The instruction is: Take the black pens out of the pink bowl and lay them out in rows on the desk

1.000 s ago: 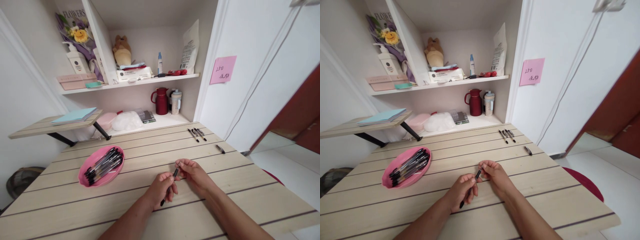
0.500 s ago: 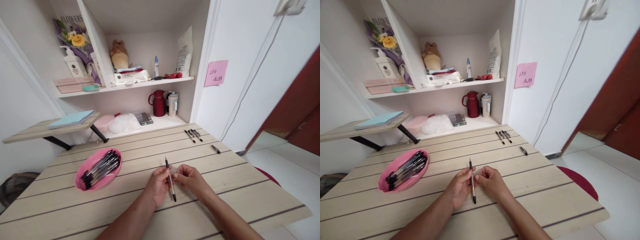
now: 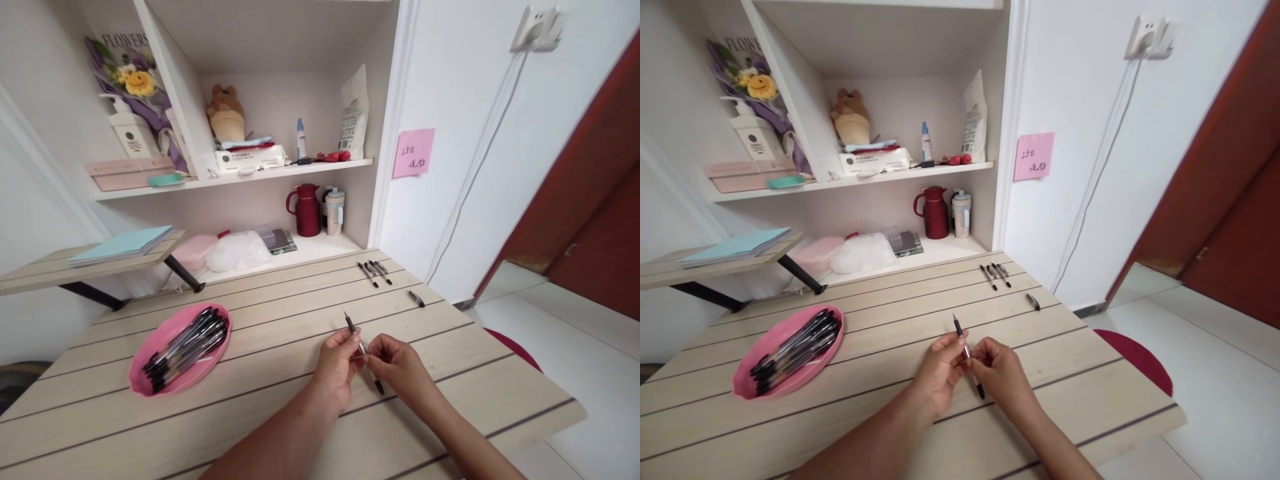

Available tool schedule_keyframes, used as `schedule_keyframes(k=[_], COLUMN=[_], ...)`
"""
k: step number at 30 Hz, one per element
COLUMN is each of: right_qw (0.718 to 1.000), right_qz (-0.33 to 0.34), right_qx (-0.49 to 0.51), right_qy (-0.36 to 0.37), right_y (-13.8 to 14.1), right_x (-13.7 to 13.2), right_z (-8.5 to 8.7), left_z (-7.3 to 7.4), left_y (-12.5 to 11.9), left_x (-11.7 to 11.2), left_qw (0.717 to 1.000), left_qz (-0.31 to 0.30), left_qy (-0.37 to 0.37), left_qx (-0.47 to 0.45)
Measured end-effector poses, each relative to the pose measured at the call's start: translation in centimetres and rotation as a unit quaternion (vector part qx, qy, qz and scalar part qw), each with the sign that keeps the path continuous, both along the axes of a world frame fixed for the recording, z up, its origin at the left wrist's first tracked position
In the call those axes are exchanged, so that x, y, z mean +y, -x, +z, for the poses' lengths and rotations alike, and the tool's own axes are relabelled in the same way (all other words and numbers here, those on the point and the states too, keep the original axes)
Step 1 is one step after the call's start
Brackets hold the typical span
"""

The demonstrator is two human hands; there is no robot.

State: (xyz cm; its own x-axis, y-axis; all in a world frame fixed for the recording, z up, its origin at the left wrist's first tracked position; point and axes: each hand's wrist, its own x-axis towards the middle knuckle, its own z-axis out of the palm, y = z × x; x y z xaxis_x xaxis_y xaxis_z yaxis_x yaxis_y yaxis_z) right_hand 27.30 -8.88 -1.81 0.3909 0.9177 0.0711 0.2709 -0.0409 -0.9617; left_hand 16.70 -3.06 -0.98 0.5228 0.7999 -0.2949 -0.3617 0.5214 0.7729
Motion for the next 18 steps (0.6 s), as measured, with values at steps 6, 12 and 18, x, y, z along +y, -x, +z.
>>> schedule_keyframes(k=[6, 12, 18], right_qw=[0.976, 0.873, 0.832], right_qz=[-0.057, -0.144, -0.118], right_qx=[-0.201, -0.423, -0.479], right_qy=[0.067, 0.194, 0.253], right_y=[-5.5, -11.7, -13.0], right_x=[-0.4, 1.4, 4.4], right_z=[1.0, 1.9, 1.0], left_z=[-0.1, -0.5, -1.0], left_y=[-0.3, 0.2, 0.2], left_x=[-0.1, -0.4, -0.6], left_qw=[0.994, 0.983, 0.975], left_qz=[-0.004, -0.056, -0.097], left_qy=[-0.070, -0.149, -0.175], left_qx=[0.079, 0.094, 0.099])
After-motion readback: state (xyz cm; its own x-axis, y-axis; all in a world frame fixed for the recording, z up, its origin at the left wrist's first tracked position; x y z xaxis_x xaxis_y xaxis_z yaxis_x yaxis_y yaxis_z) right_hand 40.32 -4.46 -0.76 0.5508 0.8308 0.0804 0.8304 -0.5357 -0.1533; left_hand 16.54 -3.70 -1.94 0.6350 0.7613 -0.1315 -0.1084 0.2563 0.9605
